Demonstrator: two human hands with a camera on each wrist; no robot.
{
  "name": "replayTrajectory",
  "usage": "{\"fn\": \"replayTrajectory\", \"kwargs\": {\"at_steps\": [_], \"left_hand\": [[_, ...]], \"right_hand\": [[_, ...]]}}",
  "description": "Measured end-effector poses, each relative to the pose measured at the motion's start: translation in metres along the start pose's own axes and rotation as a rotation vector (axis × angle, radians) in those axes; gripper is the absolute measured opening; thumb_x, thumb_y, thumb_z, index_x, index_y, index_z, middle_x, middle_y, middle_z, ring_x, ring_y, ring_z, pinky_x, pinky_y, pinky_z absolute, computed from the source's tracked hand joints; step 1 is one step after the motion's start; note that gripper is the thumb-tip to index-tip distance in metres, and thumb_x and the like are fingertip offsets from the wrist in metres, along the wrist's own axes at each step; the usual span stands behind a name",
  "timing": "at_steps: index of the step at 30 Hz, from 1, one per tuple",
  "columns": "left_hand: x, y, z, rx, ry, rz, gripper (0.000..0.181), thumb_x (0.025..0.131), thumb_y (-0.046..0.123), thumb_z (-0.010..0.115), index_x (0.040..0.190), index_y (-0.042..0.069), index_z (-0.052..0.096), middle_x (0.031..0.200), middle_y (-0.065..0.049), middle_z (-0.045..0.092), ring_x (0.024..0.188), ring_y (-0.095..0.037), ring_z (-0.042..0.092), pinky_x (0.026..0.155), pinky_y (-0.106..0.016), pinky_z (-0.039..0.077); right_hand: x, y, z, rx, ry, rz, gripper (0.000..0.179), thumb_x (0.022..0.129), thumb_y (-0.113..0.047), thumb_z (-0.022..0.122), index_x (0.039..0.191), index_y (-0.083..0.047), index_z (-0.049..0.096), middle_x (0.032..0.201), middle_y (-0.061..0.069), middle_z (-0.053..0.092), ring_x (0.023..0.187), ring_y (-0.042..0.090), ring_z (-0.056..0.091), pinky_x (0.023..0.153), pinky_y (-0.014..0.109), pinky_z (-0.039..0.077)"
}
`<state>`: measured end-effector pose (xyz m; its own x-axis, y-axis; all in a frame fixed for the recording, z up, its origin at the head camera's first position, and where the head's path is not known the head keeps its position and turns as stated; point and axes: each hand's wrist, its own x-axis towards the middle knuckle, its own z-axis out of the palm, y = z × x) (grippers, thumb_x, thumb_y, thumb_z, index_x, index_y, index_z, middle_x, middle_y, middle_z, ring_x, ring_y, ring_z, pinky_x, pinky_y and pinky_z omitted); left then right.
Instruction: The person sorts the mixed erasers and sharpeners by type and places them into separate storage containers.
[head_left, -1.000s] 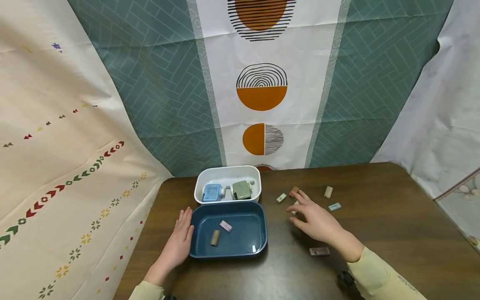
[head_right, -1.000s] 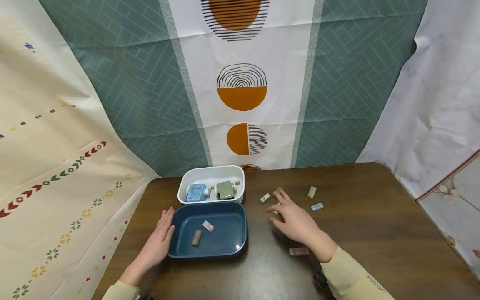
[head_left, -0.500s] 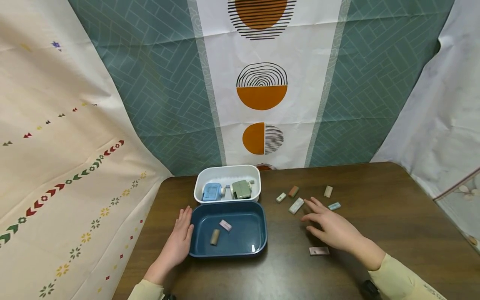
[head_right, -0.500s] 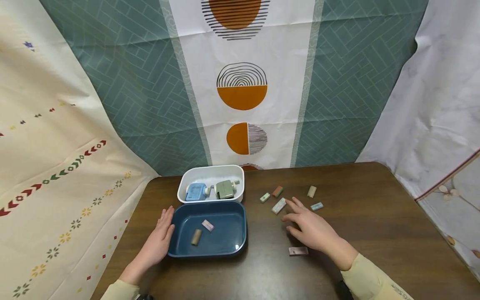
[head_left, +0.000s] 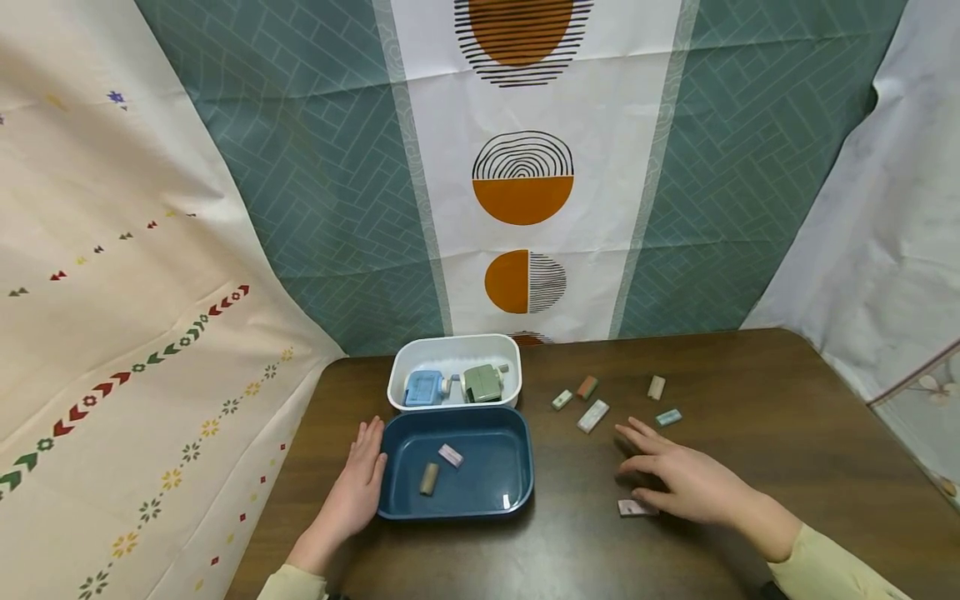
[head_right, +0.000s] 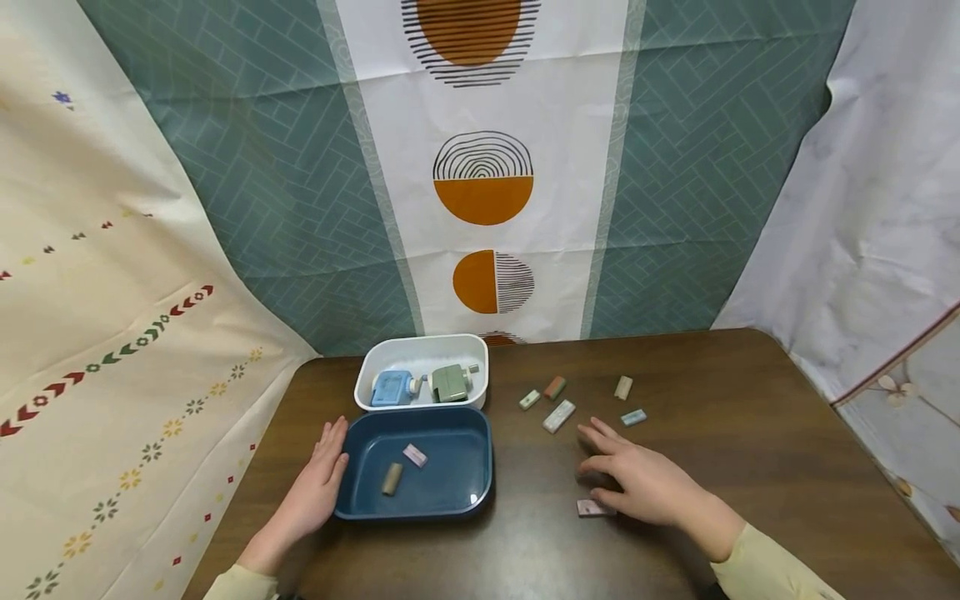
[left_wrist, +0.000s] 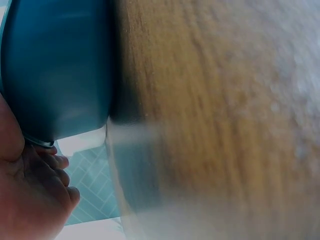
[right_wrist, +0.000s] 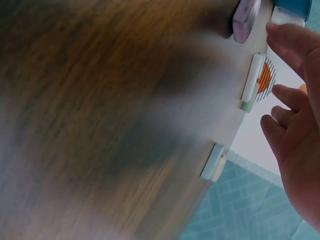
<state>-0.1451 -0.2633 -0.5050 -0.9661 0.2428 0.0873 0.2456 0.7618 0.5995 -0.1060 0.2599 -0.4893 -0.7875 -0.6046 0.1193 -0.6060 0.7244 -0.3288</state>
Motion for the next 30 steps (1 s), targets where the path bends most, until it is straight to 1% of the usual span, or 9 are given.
{"fn": "replayTrajectory", "kwargs": {"at_steps": [4, 7, 11, 14, 19, 24, 30], "left_hand": [[-0.0002, -0.0013, 0.0013, 0.007, -0.003, -0.005, 0.057, 0.114, 0.006, 0.045, 0.164, -0.011, 0.025, 0.173, -0.029, 0.021, 0.161, -0.05, 0.009, 0.124, -0.07, 0.013], [-0.0002, -0.0018, 0.0015, 0.01, 0.002, -0.008, 0.057, 0.114, 0.007, 0.045, 0.164, -0.01, 0.025, 0.173, -0.028, 0.021, 0.161, -0.049, 0.009, 0.124, -0.069, 0.014], [0.0002, -0.0017, 0.0011, 0.009, -0.003, -0.015, 0.057, 0.115, 0.009, 0.044, 0.165, -0.01, 0.025, 0.174, -0.027, 0.02, 0.161, -0.049, 0.008, 0.125, -0.068, 0.013], [0.0007, -0.0022, 0.0011, 0.009, -0.008, -0.012, 0.057, 0.115, 0.008, 0.044, 0.165, -0.01, 0.024, 0.174, -0.027, 0.019, 0.161, -0.049, 0.008, 0.125, -0.068, 0.012], [0.0013, -0.003, 0.0016, 0.013, -0.006, 0.0, 0.056, 0.114, 0.006, 0.044, 0.164, -0.011, 0.024, 0.174, -0.028, 0.019, 0.161, -0.05, 0.008, 0.125, -0.069, 0.013], [0.0013, -0.0029, 0.0014, 0.014, -0.009, -0.006, 0.056, 0.115, 0.007, 0.044, 0.165, -0.011, 0.024, 0.174, -0.027, 0.019, 0.161, -0.049, 0.008, 0.125, -0.069, 0.012], [0.0015, -0.0027, 0.0007, 0.013, -0.014, -0.012, 0.057, 0.115, 0.007, 0.044, 0.165, -0.01, 0.024, 0.174, -0.027, 0.019, 0.161, -0.048, 0.008, 0.125, -0.068, 0.012]], "right_hand": [[-0.0048, -0.0002, -0.001, 0.016, -0.009, 0.002, 0.023, 0.098, -0.046, 0.078, 0.115, -0.03, 0.078, 0.166, 0.018, 0.043, 0.155, 0.047, 0.033, 0.097, 0.052, 0.058], [-0.0063, -0.0003, -0.001, -0.01, 0.005, -0.015, 0.023, 0.095, -0.05, 0.081, 0.109, -0.033, 0.077, 0.166, 0.018, 0.043, 0.154, 0.047, 0.034, 0.096, 0.051, 0.058], [-0.007, -0.0005, 0.001, -0.061, 0.032, -0.051, 0.024, 0.086, -0.044, 0.09, 0.1, -0.034, 0.072, 0.164, 0.019, 0.046, 0.152, 0.048, 0.037, 0.097, 0.054, 0.057], [-0.0071, -0.0005, 0.0028, -0.069, 0.033, -0.059, 0.027, 0.083, -0.041, 0.092, 0.096, -0.035, 0.069, 0.162, 0.02, 0.048, 0.152, 0.048, 0.037, 0.098, 0.055, 0.056], [-0.0065, -0.0019, 0.0032, -0.049, 0.011, -0.045, 0.026, 0.084, -0.036, 0.092, 0.09, -0.037, 0.066, 0.163, 0.021, 0.047, 0.152, 0.05, 0.036, 0.092, 0.049, 0.058], [-0.0042, -0.0028, 0.0027, -0.039, -0.009, -0.035, 0.024, 0.087, -0.033, 0.09, 0.085, -0.039, 0.066, 0.164, 0.021, 0.046, 0.153, 0.051, 0.035, 0.086, 0.044, 0.058], [-0.0022, -0.0015, 0.0041, -0.055, 0.003, -0.03, 0.023, 0.086, -0.027, 0.089, 0.083, -0.036, 0.068, 0.163, 0.022, 0.047, 0.152, 0.051, 0.037, 0.08, 0.039, 0.057]]}}
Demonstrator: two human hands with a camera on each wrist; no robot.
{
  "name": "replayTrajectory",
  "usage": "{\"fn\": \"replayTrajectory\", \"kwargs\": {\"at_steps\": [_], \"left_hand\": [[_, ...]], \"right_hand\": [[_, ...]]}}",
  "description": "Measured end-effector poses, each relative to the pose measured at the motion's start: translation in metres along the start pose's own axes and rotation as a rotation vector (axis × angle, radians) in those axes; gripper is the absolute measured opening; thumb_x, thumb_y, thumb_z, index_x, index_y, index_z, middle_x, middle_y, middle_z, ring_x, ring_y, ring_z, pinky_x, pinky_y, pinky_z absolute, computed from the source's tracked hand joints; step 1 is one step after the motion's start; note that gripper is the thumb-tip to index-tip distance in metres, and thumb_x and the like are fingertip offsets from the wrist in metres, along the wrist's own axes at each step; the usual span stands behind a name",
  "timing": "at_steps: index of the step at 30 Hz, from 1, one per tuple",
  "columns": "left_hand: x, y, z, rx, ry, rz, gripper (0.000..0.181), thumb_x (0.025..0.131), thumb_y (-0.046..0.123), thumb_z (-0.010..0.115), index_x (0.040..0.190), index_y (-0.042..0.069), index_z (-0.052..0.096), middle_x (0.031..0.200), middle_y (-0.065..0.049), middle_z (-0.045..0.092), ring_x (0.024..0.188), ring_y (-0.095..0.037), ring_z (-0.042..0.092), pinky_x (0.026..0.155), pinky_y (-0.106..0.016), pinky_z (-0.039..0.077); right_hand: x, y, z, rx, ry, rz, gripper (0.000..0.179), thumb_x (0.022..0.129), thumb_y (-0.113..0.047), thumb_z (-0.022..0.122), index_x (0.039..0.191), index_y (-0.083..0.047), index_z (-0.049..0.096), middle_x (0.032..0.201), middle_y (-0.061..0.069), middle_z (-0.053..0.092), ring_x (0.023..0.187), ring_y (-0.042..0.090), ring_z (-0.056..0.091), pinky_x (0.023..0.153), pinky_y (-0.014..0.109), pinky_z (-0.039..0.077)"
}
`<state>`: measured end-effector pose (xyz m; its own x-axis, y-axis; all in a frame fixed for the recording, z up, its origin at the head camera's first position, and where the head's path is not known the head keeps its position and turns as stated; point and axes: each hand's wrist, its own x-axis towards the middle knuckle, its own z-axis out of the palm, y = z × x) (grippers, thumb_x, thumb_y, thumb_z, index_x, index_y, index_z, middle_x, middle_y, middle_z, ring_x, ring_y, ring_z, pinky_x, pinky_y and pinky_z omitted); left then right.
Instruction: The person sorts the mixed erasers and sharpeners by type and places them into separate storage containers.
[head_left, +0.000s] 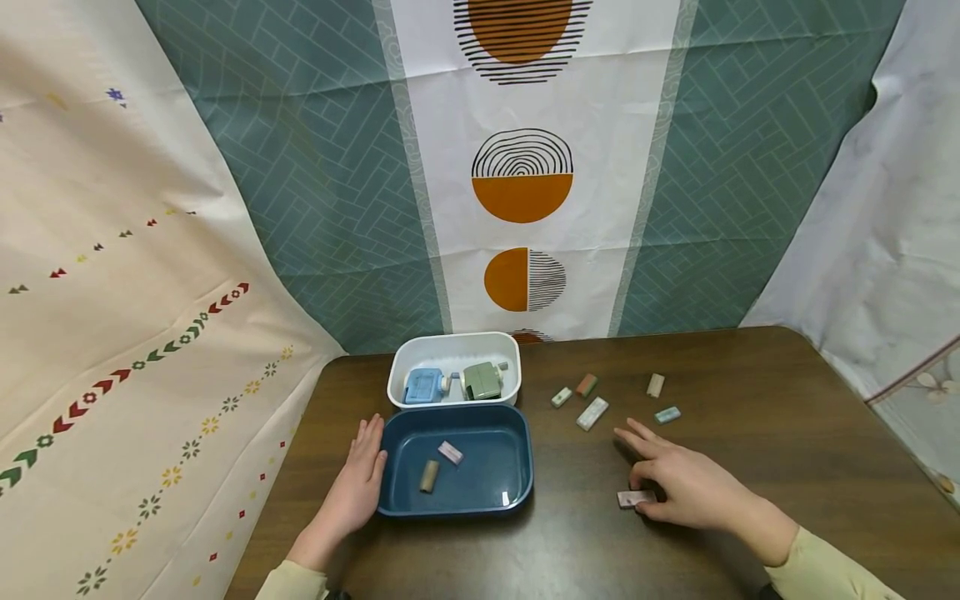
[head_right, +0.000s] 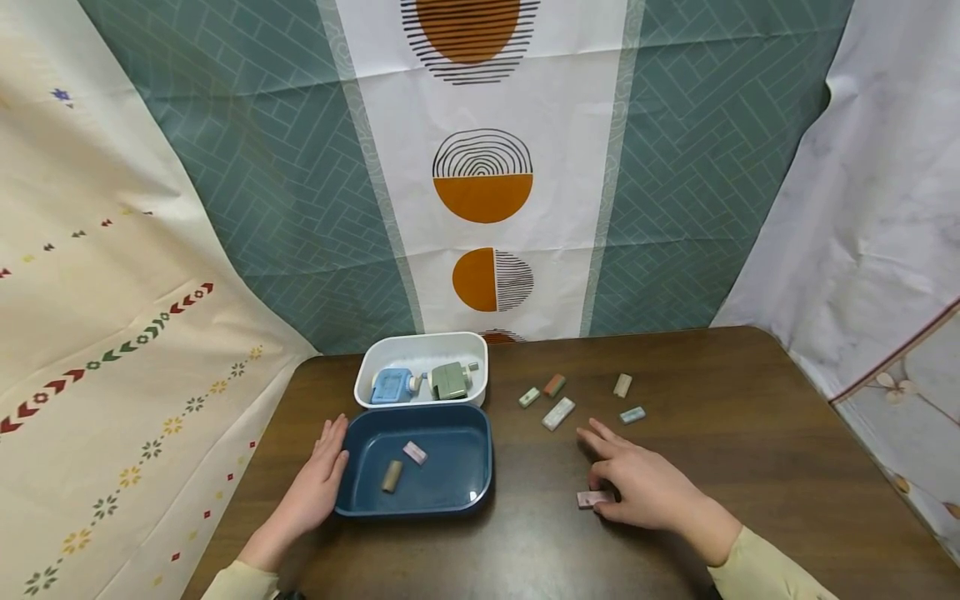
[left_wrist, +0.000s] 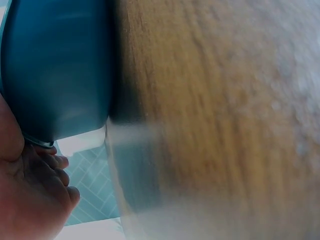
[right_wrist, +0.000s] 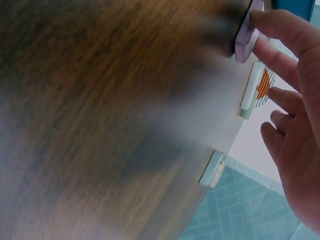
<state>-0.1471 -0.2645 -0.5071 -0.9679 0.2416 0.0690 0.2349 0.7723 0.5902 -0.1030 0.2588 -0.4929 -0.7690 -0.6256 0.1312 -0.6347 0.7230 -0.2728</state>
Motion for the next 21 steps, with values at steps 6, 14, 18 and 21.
{"fn": "replayTrajectory", "kwargs": {"at_steps": [6, 14, 18, 21], "left_hand": [[0.0, 0.001, 0.0, 0.001, 0.005, 0.007, 0.057, 0.115, 0.007, 0.044, 0.165, -0.01, 0.024, 0.174, -0.027, 0.019, 0.161, -0.048, 0.008, 0.125, -0.069, 0.012], [-0.001, 0.001, 0.001, -0.01, 0.011, 0.014, 0.057, 0.115, 0.008, 0.044, 0.165, -0.01, 0.025, 0.174, -0.027, 0.02, 0.161, -0.049, 0.009, 0.125, -0.069, 0.013], [-0.001, 0.001, 0.001, -0.01, 0.015, 0.016, 0.057, 0.115, 0.009, 0.044, 0.165, -0.009, 0.025, 0.174, -0.027, 0.021, 0.161, -0.049, 0.009, 0.125, -0.069, 0.013], [0.0, 0.0, 0.001, -0.009, 0.014, 0.015, 0.057, 0.115, 0.008, 0.045, 0.165, -0.009, 0.025, 0.174, -0.027, 0.021, 0.161, -0.049, 0.009, 0.125, -0.069, 0.013]], "right_hand": [[0.003, 0.0, 0.005, 0.027, 0.005, 0.046, 0.03, 0.083, -0.019, 0.087, 0.077, -0.035, 0.063, 0.16, 0.024, 0.049, 0.152, 0.052, 0.036, 0.073, 0.031, 0.053], [0.01, -0.003, 0.006, 0.017, 0.002, 0.03, 0.032, 0.077, -0.013, 0.084, 0.069, -0.031, 0.058, 0.158, 0.026, 0.051, 0.152, 0.052, 0.036, 0.069, 0.027, 0.047], [0.013, -0.004, 0.005, -0.012, 0.018, 0.006, 0.033, 0.074, -0.012, 0.085, 0.067, -0.029, 0.057, 0.156, 0.026, 0.052, 0.15, 0.053, 0.038, 0.07, 0.029, 0.048], [0.013, -0.005, 0.003, -0.008, 0.015, 0.007, 0.033, 0.074, -0.013, 0.086, 0.068, -0.029, 0.058, 0.156, 0.027, 0.052, 0.149, 0.055, 0.038, 0.069, 0.029, 0.048]]}}
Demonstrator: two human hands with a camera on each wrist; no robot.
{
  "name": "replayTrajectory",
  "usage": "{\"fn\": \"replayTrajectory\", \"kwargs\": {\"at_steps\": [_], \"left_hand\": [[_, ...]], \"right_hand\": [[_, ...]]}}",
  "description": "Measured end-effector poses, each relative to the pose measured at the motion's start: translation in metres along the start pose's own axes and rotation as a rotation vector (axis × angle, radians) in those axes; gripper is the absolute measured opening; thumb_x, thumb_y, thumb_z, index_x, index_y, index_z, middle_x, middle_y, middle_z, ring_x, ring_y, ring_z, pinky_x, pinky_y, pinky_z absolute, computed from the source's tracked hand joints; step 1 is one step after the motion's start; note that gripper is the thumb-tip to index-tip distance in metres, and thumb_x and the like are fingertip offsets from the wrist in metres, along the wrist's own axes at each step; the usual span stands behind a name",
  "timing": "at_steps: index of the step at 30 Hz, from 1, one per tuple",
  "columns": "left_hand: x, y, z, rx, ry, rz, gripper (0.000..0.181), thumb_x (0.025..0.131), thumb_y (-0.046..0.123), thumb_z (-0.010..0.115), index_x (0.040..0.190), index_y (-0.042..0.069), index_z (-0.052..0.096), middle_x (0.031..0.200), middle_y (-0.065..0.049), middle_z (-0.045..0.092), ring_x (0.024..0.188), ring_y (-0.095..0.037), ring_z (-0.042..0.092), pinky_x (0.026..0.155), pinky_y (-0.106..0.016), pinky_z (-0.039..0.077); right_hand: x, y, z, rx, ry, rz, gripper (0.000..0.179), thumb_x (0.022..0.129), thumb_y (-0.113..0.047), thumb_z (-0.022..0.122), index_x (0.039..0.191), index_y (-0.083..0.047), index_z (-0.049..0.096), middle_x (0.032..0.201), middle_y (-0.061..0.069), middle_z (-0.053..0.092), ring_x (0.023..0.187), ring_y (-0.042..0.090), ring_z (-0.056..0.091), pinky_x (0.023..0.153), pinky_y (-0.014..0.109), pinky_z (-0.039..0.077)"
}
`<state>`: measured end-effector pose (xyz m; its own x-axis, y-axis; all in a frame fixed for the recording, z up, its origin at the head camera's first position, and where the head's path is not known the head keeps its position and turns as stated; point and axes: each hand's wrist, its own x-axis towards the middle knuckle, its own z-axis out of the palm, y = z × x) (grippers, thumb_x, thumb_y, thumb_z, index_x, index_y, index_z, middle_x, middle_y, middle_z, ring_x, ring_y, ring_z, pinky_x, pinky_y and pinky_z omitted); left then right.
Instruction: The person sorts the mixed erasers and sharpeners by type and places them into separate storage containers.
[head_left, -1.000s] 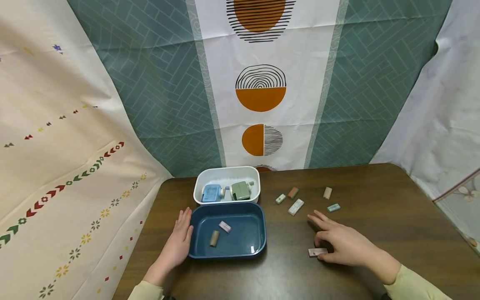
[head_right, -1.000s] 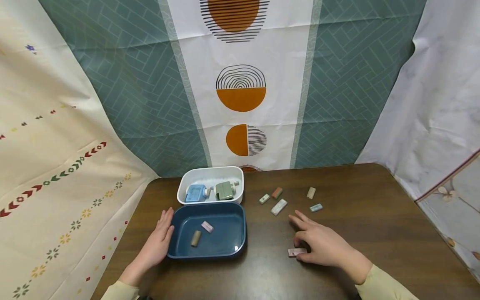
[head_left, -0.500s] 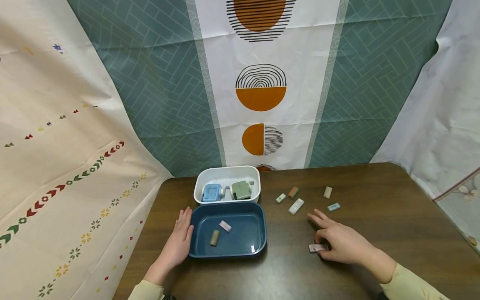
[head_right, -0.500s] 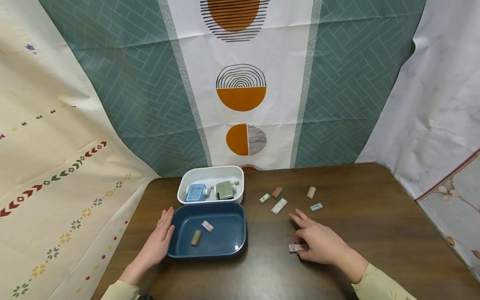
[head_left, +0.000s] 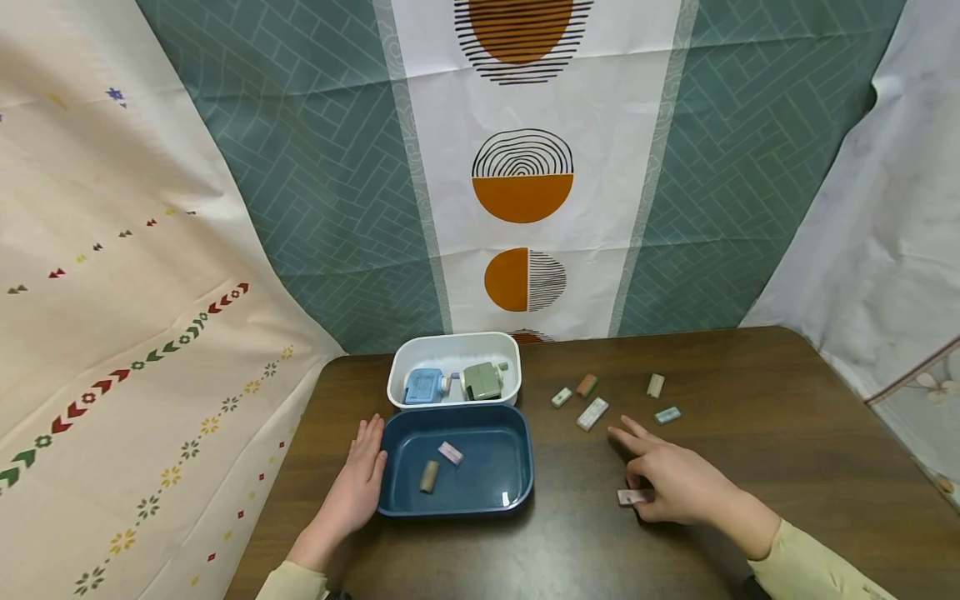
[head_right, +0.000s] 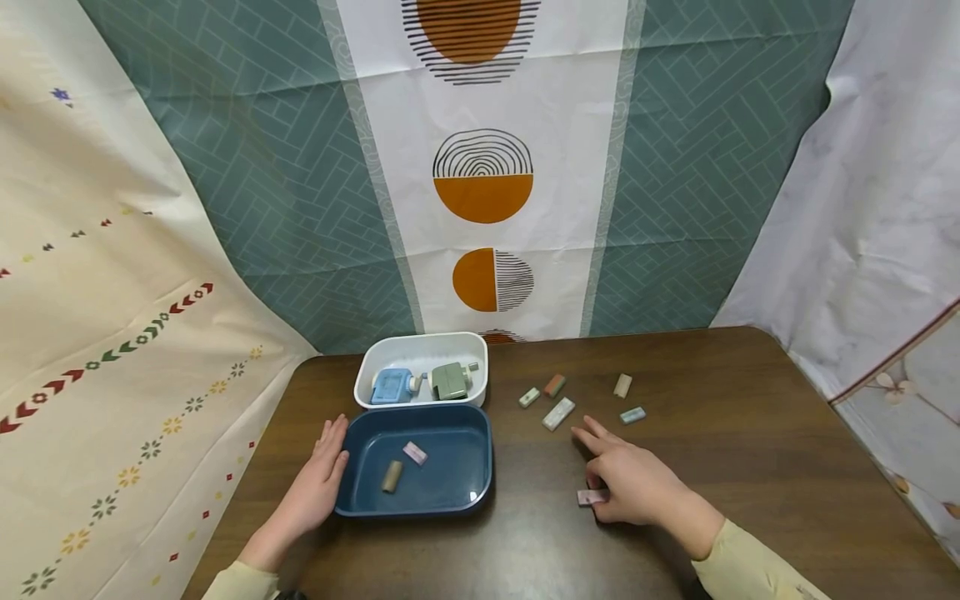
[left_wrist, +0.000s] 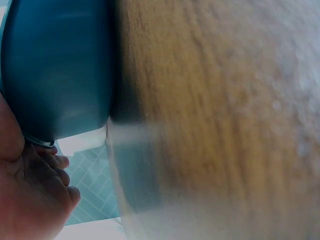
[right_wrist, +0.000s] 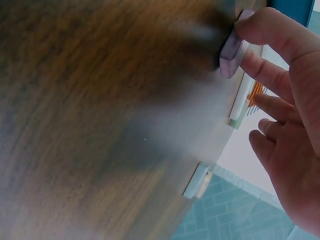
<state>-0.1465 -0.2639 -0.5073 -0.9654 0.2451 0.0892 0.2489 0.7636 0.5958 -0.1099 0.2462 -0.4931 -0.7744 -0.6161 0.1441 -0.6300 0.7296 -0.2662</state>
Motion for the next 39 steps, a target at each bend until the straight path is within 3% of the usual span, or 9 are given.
{"fn": "replayTrajectory", "kwargs": {"at_steps": [9, 15, 25, 31, 39], "left_hand": [[-0.001, -0.001, -0.002, 0.007, -0.001, 0.01, 0.057, 0.114, 0.006, 0.045, 0.164, -0.011, 0.025, 0.173, -0.028, 0.02, 0.161, -0.05, 0.009, 0.124, -0.07, 0.013], [0.001, 0.001, -0.001, -0.002, 0.025, 0.038, 0.056, 0.113, 0.005, 0.046, 0.163, -0.013, 0.027, 0.172, -0.03, 0.022, 0.16, -0.053, 0.011, 0.123, -0.072, 0.014], [-0.001, -0.001, 0.002, 0.01, 0.007, 0.0, 0.057, 0.114, 0.007, 0.045, 0.165, -0.011, 0.025, 0.174, -0.028, 0.02, 0.161, -0.05, 0.01, 0.125, -0.069, 0.013], [0.0, -0.002, 0.002, 0.016, -0.012, -0.003, 0.057, 0.114, 0.007, 0.044, 0.165, -0.011, 0.023, 0.174, -0.028, 0.018, 0.161, -0.049, 0.008, 0.125, -0.069, 0.013], [0.001, -0.001, 0.001, 0.008, -0.006, -0.014, 0.058, 0.115, 0.008, 0.044, 0.165, -0.01, 0.023, 0.175, -0.026, 0.018, 0.162, -0.048, 0.008, 0.125, -0.068, 0.012]], "right_hand": [[0.003, -0.002, -0.004, 0.051, -0.07, 0.063, 0.034, 0.075, -0.016, 0.093, 0.071, -0.031, 0.064, 0.16, 0.025, 0.048, 0.152, 0.054, 0.033, 0.068, 0.028, 0.05], [-0.002, -0.002, -0.002, 0.1, -0.075, 0.107, 0.034, 0.08, -0.016, 0.09, 0.071, -0.034, 0.063, 0.161, 0.026, 0.047, 0.154, 0.054, 0.031, 0.065, 0.026, 0.047], [-0.011, 0.002, -0.001, 0.107, -0.054, 0.111, 0.024, 0.084, -0.022, 0.09, 0.084, -0.037, 0.072, 0.16, 0.026, 0.048, 0.152, 0.055, 0.033, 0.083, 0.039, 0.058], [-0.008, 0.003, -0.004, 0.131, -0.088, 0.099, 0.025, 0.083, -0.02, 0.09, 0.081, -0.035, 0.07, 0.161, 0.028, 0.046, 0.153, 0.056, 0.03, 0.073, 0.031, 0.053], [-0.004, 0.002, -0.003, 0.101, -0.068, 0.074, 0.032, 0.079, -0.016, 0.088, 0.074, -0.034, 0.063, 0.16, 0.025, 0.048, 0.153, 0.053, 0.033, 0.066, 0.026, 0.047]]}}
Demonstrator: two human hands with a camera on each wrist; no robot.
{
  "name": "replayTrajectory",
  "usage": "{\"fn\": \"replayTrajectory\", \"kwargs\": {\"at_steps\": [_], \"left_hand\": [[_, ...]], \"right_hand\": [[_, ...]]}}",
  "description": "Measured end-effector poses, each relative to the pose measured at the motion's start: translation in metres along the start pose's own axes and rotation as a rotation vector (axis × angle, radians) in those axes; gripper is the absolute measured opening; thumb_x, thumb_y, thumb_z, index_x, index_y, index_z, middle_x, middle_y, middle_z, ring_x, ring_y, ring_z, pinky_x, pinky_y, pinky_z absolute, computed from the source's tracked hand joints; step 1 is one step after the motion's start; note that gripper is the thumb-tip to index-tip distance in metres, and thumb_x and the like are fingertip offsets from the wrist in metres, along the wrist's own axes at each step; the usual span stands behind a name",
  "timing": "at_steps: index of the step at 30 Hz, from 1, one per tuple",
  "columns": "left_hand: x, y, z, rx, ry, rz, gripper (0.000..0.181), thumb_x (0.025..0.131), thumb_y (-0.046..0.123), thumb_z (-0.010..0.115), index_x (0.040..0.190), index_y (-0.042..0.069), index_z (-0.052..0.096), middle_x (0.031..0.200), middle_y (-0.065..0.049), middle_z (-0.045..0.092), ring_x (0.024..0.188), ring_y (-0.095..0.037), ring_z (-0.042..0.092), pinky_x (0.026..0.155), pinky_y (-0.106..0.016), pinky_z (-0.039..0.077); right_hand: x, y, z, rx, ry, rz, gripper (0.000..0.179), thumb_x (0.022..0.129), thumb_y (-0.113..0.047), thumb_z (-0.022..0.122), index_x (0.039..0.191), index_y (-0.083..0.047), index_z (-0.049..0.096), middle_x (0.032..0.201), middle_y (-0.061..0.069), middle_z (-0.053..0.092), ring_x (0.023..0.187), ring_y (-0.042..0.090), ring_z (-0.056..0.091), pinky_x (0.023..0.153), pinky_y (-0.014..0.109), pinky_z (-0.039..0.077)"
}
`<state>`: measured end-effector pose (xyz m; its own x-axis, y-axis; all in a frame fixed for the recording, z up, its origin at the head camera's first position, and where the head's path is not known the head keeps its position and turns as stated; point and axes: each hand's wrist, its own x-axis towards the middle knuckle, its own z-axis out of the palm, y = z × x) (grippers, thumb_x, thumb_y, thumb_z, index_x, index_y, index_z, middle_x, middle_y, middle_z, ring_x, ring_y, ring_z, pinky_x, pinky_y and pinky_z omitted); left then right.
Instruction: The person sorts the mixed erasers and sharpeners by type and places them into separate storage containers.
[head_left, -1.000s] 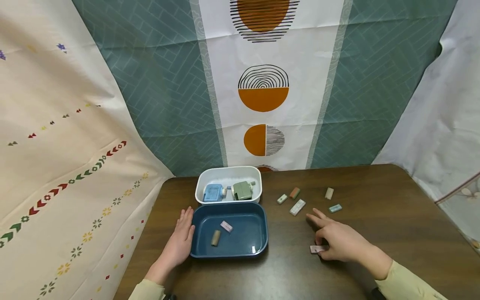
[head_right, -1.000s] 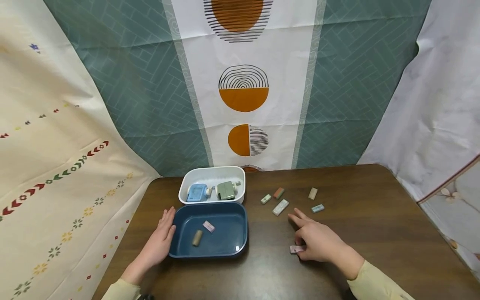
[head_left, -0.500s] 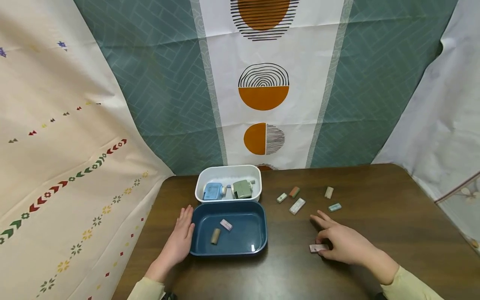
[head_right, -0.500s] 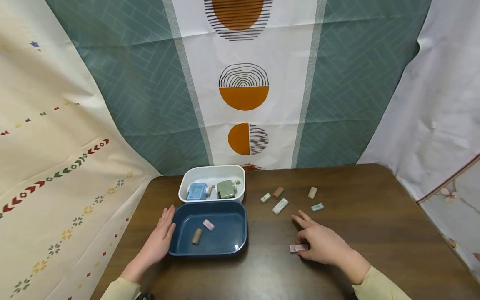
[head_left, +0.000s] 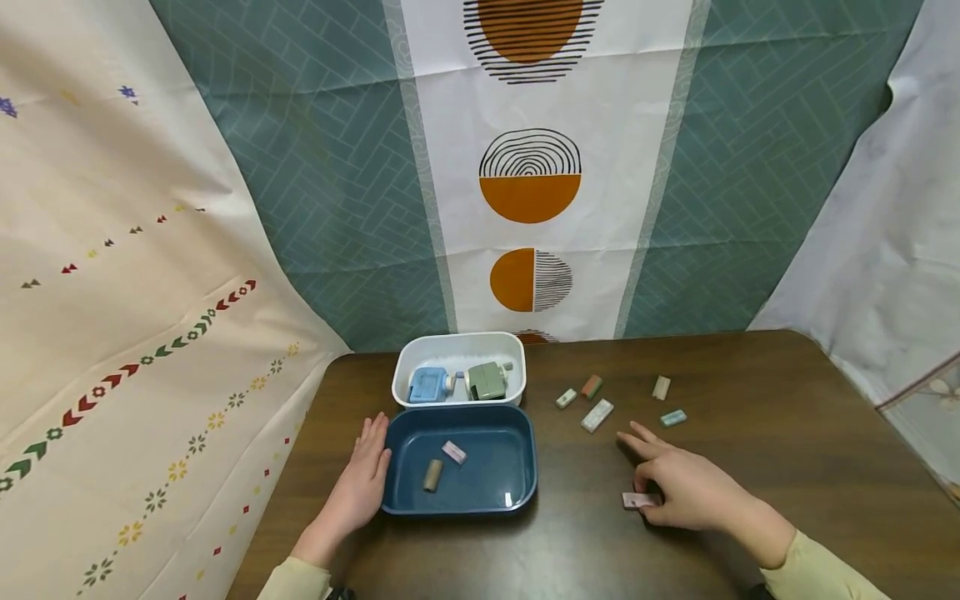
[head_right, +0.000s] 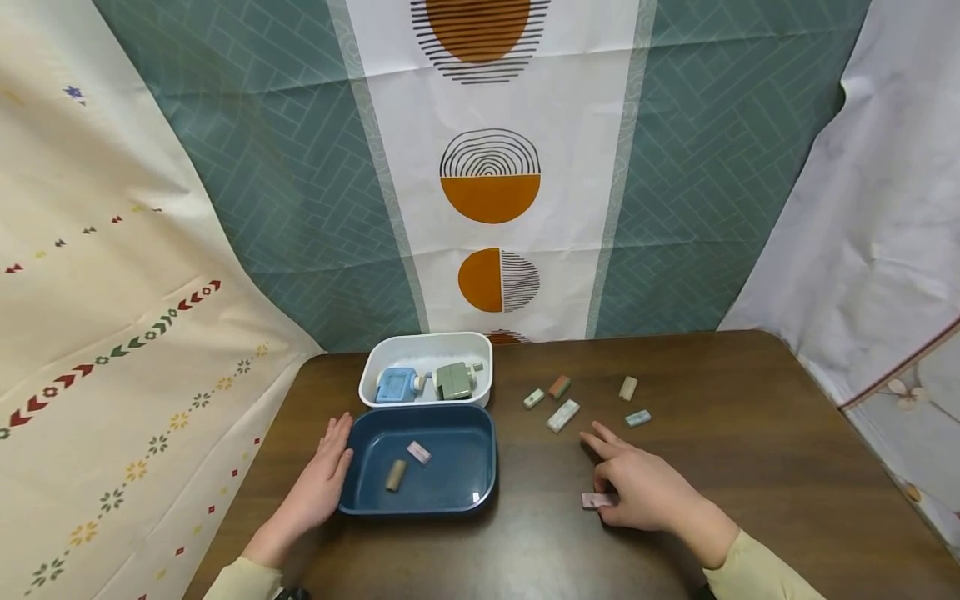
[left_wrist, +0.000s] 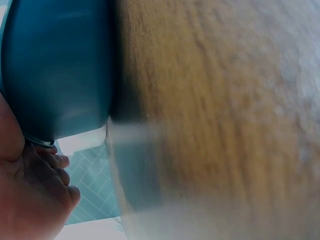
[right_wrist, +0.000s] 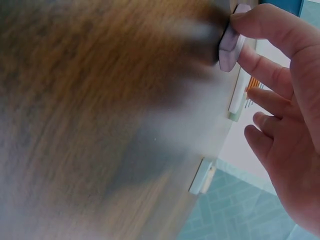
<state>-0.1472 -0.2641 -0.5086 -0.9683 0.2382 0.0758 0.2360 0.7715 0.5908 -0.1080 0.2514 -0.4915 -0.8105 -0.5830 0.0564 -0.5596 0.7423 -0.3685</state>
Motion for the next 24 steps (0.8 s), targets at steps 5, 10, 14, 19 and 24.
{"fn": "replayTrajectory", "kwargs": {"at_steps": [5, 10, 14, 19, 24], "left_hand": [[-0.0001, -0.0001, 0.0, -0.002, -0.006, -0.005, 0.057, 0.115, 0.008, 0.044, 0.166, -0.009, 0.023, 0.175, -0.026, 0.018, 0.162, -0.048, 0.008, 0.125, -0.068, 0.012], [-0.0002, -0.0006, -0.0004, -0.003, -0.005, -0.007, 0.057, 0.115, 0.009, 0.044, 0.166, -0.008, 0.023, 0.175, -0.026, 0.019, 0.162, -0.047, 0.008, 0.125, -0.068, 0.012], [-0.0008, 0.0002, -0.0009, -0.008, -0.004, -0.008, 0.057, 0.115, 0.009, 0.044, 0.166, -0.008, 0.024, 0.175, -0.026, 0.019, 0.162, -0.047, 0.008, 0.125, -0.068, 0.012], [-0.001, 0.0008, -0.0016, -0.015, -0.001, -0.008, 0.057, 0.115, 0.01, 0.043, 0.166, -0.008, 0.024, 0.175, -0.025, 0.019, 0.162, -0.047, 0.008, 0.125, -0.068, 0.012], [-0.0008, 0.0004, -0.0014, -0.015, -0.005, -0.006, 0.057, 0.115, 0.009, 0.043, 0.166, -0.008, 0.023, 0.175, -0.026, 0.018, 0.162, -0.047, 0.007, 0.126, -0.067, 0.012]], "right_hand": [[0.0006, 0.0007, 0.0017, -0.008, 0.003, 0.015, 0.032, 0.079, -0.017, 0.089, 0.073, -0.034, 0.063, 0.16, 0.026, 0.049, 0.153, 0.054, 0.033, 0.068, 0.028, 0.048], [0.0031, 0.0017, 0.0029, -0.017, 0.016, 0.014, 0.032, 0.076, -0.018, 0.09, 0.072, -0.034, 0.062, 0.158, 0.028, 0.05, 0.151, 0.055, 0.035, 0.068, 0.03, 0.051], [0.0034, 0.0007, 0.0028, -0.027, 0.023, 0.016, 0.033, 0.075, -0.019, 0.09, 0.071, -0.035, 0.062, 0.157, 0.029, 0.051, 0.15, 0.056, 0.036, 0.069, 0.031, 0.052], [0.0035, -0.0007, 0.0022, -0.033, 0.024, 0.021, 0.034, 0.075, -0.02, 0.092, 0.072, -0.035, 0.062, 0.157, 0.028, 0.051, 0.149, 0.057, 0.037, 0.07, 0.034, 0.054], [0.003, -0.0019, 0.002, -0.036, 0.016, 0.029, 0.033, 0.076, -0.02, 0.09, 0.072, -0.035, 0.062, 0.157, 0.028, 0.051, 0.15, 0.055, 0.037, 0.075, 0.037, 0.056]]}}
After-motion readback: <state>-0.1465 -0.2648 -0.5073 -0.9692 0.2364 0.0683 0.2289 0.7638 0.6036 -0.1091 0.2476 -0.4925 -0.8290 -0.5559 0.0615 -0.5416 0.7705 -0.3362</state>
